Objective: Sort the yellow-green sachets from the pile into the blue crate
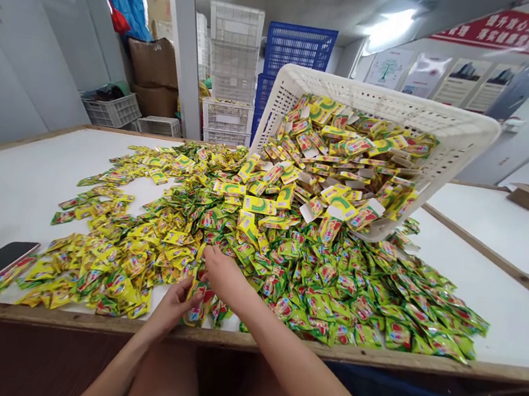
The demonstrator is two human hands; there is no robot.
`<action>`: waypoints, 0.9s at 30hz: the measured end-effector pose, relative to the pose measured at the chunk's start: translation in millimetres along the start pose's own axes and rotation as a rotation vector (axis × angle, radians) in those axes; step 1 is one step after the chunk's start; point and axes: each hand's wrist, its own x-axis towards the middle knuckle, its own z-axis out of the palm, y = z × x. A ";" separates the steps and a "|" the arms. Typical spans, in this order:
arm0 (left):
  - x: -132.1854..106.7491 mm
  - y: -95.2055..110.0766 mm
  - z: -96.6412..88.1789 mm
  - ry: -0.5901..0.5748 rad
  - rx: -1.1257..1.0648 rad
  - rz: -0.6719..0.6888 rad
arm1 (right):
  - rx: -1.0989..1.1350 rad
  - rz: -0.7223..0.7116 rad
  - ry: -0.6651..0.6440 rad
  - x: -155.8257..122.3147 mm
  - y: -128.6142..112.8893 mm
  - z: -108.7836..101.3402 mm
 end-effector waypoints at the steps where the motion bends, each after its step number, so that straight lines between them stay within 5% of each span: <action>1: -0.2 -0.1 -1.3 -0.002 -0.024 0.001 | 0.048 -0.026 0.052 -0.4 0.7 4.2; 7: -0.5 -1.8 -5.0 0.070 -0.082 0.022 | 0.170 -0.187 0.210 -13.2 -6.0 26.4; 13: -0.9 -4.6 -6.3 0.119 -0.138 0.009 | 0.125 -0.052 0.348 -27.5 -10.7 22.2; 21: -0.6 -3.3 -5.5 0.081 -0.149 -0.010 | 0.102 0.003 0.216 -29.7 -10.7 29.1; 27: -0.5 -4.7 -5.3 0.090 -0.119 0.010 | 0.137 0.048 0.237 -35.1 -12.9 33.6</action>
